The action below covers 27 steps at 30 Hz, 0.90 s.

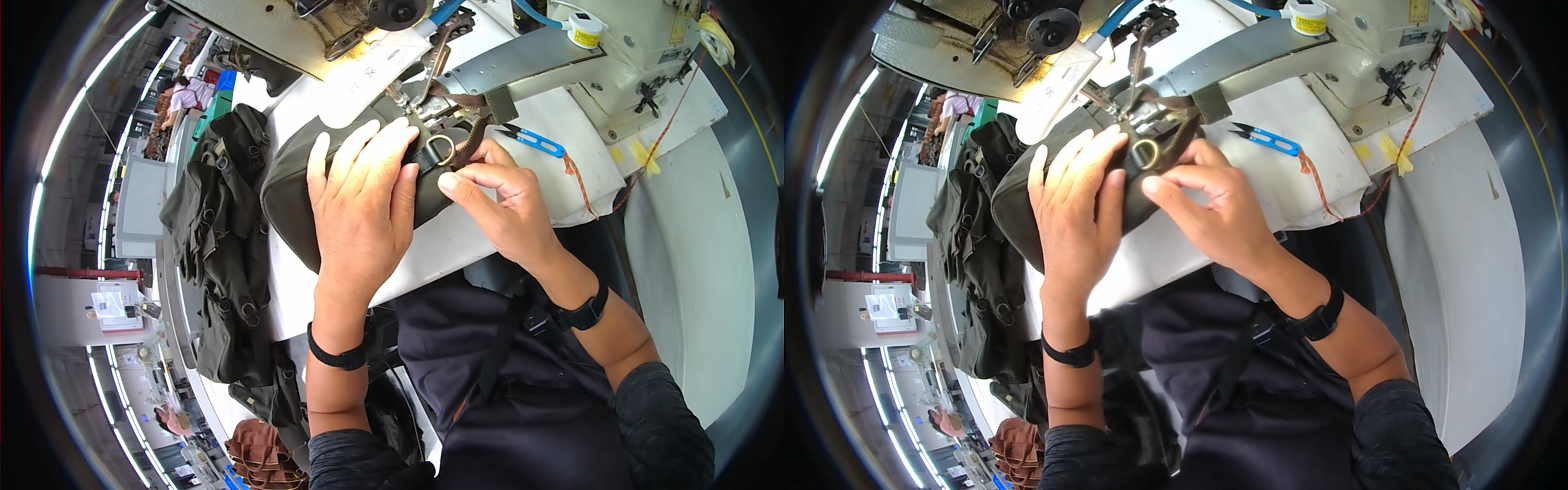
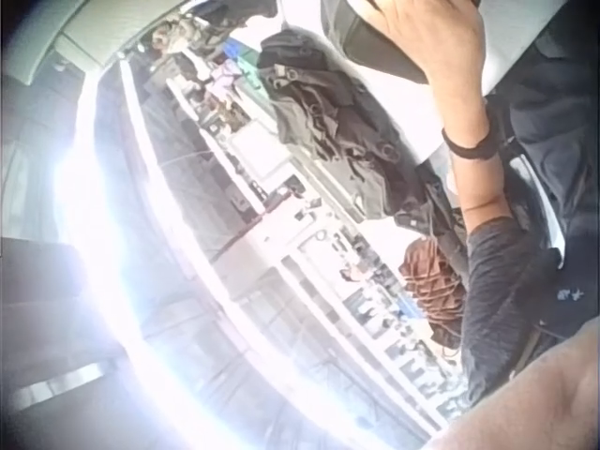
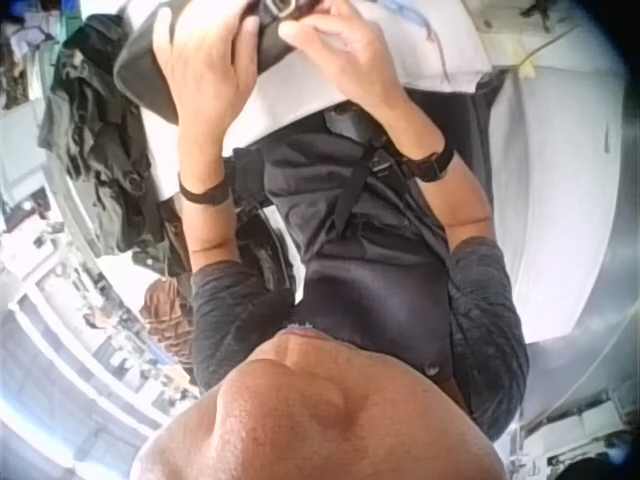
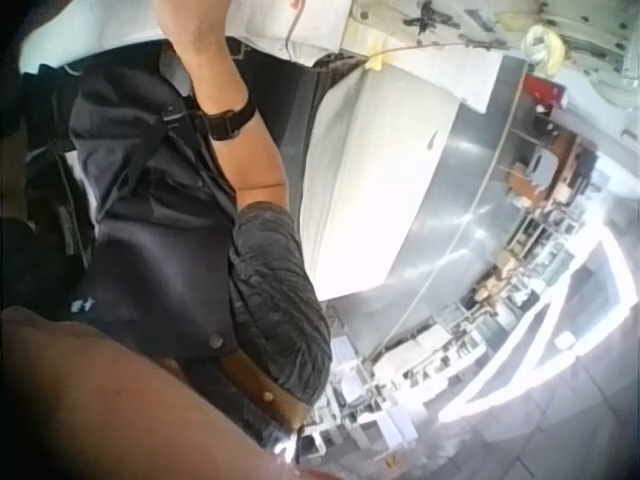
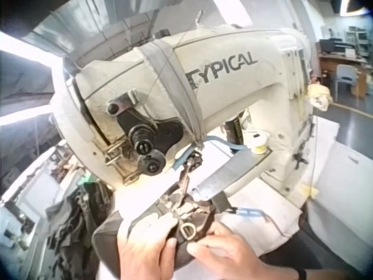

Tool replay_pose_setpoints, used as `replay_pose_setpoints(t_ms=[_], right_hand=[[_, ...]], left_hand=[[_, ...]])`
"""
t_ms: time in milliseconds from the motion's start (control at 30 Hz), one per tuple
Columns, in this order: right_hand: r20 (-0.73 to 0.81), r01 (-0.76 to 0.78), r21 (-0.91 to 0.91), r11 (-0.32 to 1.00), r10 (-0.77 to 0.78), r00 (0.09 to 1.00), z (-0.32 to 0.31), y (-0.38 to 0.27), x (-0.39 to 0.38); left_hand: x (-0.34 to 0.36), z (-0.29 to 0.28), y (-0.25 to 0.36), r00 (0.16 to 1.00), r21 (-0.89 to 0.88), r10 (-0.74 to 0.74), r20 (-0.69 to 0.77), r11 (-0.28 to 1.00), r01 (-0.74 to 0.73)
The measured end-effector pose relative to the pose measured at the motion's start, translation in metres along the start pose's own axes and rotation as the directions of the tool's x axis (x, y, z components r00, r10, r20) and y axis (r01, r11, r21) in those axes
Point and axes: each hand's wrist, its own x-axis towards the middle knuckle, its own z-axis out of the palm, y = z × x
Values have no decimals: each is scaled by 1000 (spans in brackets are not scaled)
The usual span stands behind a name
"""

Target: Sewing a green fabric bag using an industrial sewing machine.

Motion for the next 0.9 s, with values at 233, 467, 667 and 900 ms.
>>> replay_pose_setpoints(t_ms=[233,467,667,900], right_hand=[[-30,107,-82,991,-110,994,5,6,1],[-32,78,-51,996,-79,996,5,3,1],[-46,79,-19,997,-80,996,3,9,10],[-54,57,-127,990,-64,996,4,4,14]], left_hand=[[-6,19,-9,996,-127,-18,-84,992,8],[-8,26,-11,991,-228,-57,-118,973,29],[-3,29,-15,982,-252,-106,-156,965,64],[10,26,-17,963,-252,-57,-262,968,-11]])
